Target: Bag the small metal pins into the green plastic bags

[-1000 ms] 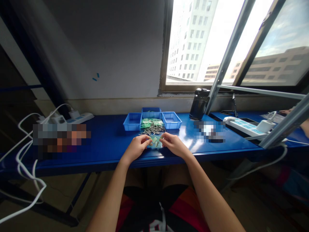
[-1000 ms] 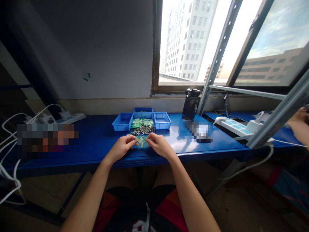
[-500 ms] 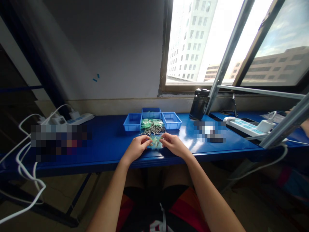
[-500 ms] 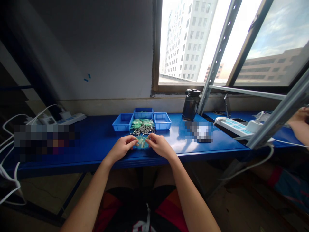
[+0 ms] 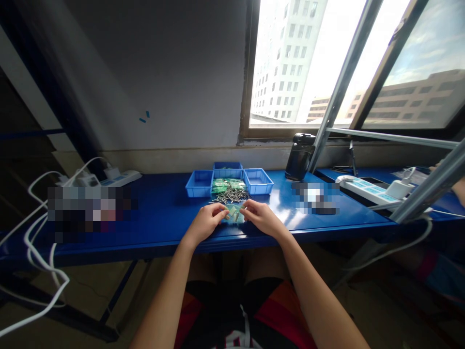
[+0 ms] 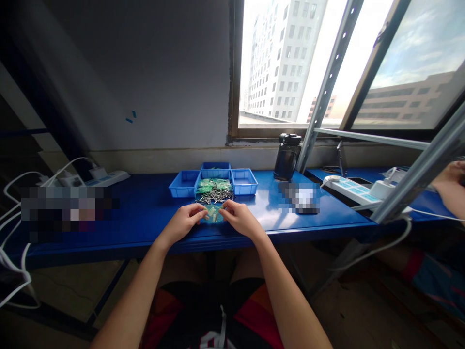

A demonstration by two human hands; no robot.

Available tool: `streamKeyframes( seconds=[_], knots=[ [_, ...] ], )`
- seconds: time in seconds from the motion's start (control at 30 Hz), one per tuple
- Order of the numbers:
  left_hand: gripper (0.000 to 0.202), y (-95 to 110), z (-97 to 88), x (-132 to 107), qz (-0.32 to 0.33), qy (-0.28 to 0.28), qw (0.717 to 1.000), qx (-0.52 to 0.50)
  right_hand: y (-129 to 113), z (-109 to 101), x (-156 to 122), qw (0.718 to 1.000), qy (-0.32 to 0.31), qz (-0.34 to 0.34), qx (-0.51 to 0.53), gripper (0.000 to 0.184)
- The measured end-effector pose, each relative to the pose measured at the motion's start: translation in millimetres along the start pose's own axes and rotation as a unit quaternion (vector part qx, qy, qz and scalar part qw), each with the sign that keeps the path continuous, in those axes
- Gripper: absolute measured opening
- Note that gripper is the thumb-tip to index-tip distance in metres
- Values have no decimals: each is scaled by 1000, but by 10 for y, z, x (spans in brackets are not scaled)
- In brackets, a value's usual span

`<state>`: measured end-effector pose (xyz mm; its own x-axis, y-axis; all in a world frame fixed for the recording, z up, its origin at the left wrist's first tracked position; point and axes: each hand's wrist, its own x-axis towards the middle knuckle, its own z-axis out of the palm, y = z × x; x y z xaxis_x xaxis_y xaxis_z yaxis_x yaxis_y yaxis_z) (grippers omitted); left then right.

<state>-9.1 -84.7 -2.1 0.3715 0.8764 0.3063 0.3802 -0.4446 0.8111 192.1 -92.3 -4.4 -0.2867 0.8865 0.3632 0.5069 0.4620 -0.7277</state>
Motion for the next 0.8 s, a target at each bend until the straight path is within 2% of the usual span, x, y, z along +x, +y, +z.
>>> streamKeyframes(
  seconds=[0.4,0.63,0.73,0.8],
  knots=[
    [32,-36,22,4,-12,-30,999,-29,88,26,31,1000,20,9,19,22],
    [36,95,-19,-19,30,-71,997,8,-50,-19,6,999,-45,-24,-12,30],
    [36,121,-28,-24,38,-91,995,29,-58,-21,0,999,-40,-20,-28,33],
    [36,100,-22,-17,31,-77,996,23,-36,-16,2,999,-24,-16,-33,32]
  ],
)
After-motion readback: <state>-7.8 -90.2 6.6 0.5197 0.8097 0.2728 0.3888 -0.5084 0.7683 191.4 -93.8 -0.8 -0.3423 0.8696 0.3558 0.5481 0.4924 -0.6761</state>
